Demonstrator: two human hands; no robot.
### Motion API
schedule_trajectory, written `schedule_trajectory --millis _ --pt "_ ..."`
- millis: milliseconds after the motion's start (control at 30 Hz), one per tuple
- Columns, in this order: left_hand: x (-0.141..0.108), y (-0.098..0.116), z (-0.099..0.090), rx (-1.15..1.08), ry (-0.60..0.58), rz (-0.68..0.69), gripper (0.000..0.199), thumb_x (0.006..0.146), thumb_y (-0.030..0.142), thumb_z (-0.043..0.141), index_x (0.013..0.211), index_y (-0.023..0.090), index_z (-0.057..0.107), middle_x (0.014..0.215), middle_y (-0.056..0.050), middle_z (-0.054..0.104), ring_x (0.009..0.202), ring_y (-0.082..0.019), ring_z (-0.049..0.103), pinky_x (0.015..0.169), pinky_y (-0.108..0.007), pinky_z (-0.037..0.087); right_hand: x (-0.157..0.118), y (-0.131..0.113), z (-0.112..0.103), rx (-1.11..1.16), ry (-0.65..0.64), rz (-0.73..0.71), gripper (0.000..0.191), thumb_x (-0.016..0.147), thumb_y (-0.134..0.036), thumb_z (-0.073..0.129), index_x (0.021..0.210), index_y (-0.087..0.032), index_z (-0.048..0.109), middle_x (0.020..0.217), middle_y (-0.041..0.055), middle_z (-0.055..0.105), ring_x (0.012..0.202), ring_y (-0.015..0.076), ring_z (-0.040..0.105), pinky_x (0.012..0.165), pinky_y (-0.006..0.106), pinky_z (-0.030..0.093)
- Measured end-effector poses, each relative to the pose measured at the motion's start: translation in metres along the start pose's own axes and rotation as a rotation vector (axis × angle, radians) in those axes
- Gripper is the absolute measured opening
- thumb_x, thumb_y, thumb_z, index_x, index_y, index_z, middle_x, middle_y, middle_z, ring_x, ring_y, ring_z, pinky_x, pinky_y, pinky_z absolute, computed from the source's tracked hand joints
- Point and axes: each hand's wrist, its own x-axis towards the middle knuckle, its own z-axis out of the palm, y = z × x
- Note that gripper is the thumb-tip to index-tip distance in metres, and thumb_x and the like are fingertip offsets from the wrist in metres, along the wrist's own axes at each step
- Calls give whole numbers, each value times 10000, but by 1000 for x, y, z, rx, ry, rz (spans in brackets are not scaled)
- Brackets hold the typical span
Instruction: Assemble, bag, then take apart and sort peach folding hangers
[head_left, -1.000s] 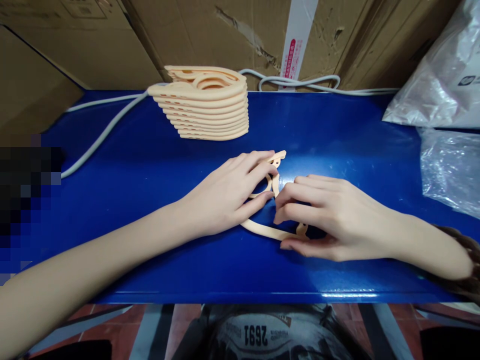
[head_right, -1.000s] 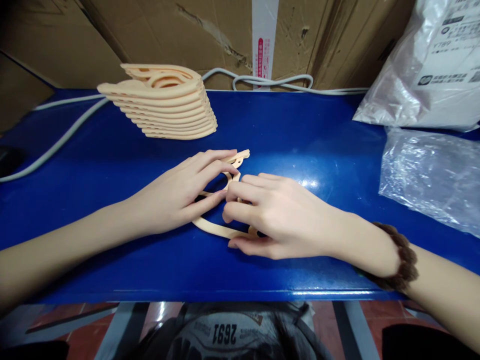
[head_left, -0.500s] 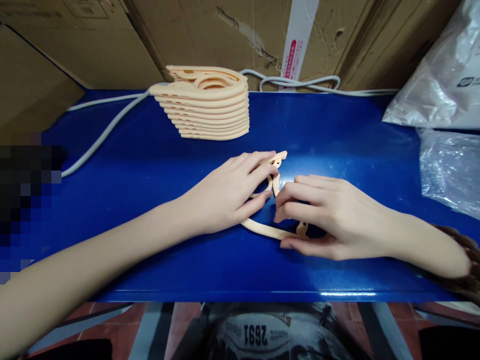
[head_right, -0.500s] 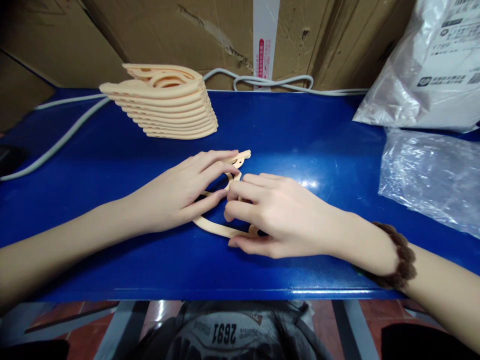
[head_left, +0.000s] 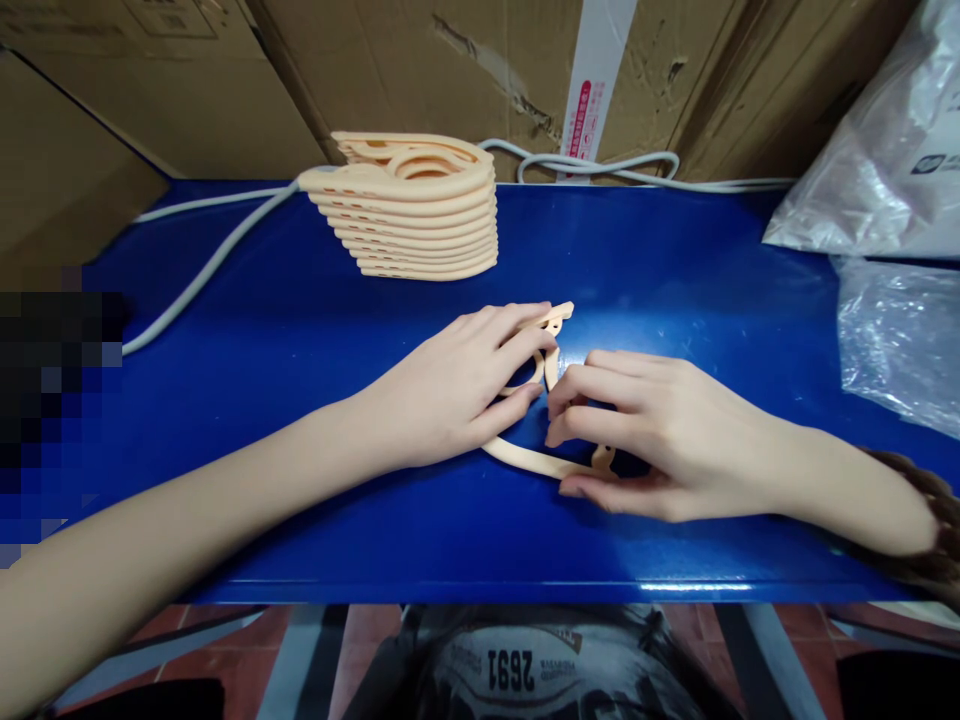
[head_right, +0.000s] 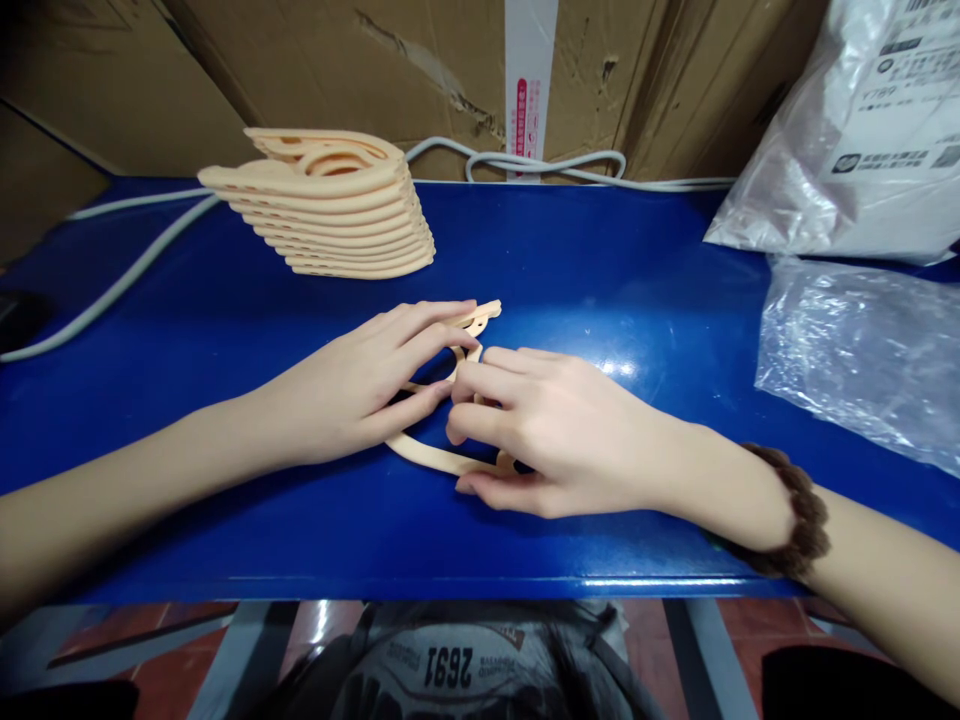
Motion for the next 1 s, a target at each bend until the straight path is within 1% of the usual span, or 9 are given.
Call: schedule_trajectory --millis 100,233,400,567,733,900,1000 --pt "0 0 0 9 10 8 412 1040 264 437 1394 84 547 1603 -204 430 1444 -323 453 1194 -502 400 0 1 0 2 0 -6 201 1008 -323 601 991 -147 695 1034 79 691 916 176 581 817 303 455" --pt "-1 0 0 21 5 4 411 1041 277 447 1390 89 553 1603 -202 429 1447 -325 452 1199 -494 396 -1 2 1 1 -9 4 214 1008 -338 597 990 -149 697 1020 86 673 908 183 579 812 310 453" --pt "0 0 -1 15 -3 1 416 1044 270 438 1403 90 545 1607 -196 425 1459 -320 438 1196 -491 399 0 2 1 11 -7 4 217 1012 -344 596 992 -150 693 1041 85 678 924 181 585 821 310 453" --pt "0 -1 0 17 6 2 421 1045 272 439 1409 89 545 1601 -196 432 1422 -323 475 1178 -507 420 0 2 0 17 -11 15 213 1017 -335 591 990 -150 692 1032 77 682 935 181 584 828 307 456" --pt "-1 0 1 12 7 0 415 1040 266 449 1404 91 547 1604 -196 432 1438 -325 462 1182 -506 416 -2 1 1 29 -17 28 197 1007 -331 603 1020 -155 690 1089 98 666 947 191 590 826 311 465" --pt "1 3 2 -9 34 -43 403 1023 264 479 1388 110 552 1606 -170 442 1423 -314 486 1185 -499 423 -3 3 -1 21 6 47 166 988 -321 630 1030 -171 686 1120 97 663 954 194 614 837 319 466" --pt "1 5 3 -14 62 -72 363 1008 256 496 1335 126 583 1577 -159 477 1405 -320 511 1168 -503 446 -4 2 -3 30 6 43 151 969 -311 653 1024 -174 683 1124 91 667 967 197 617 856 325 463"
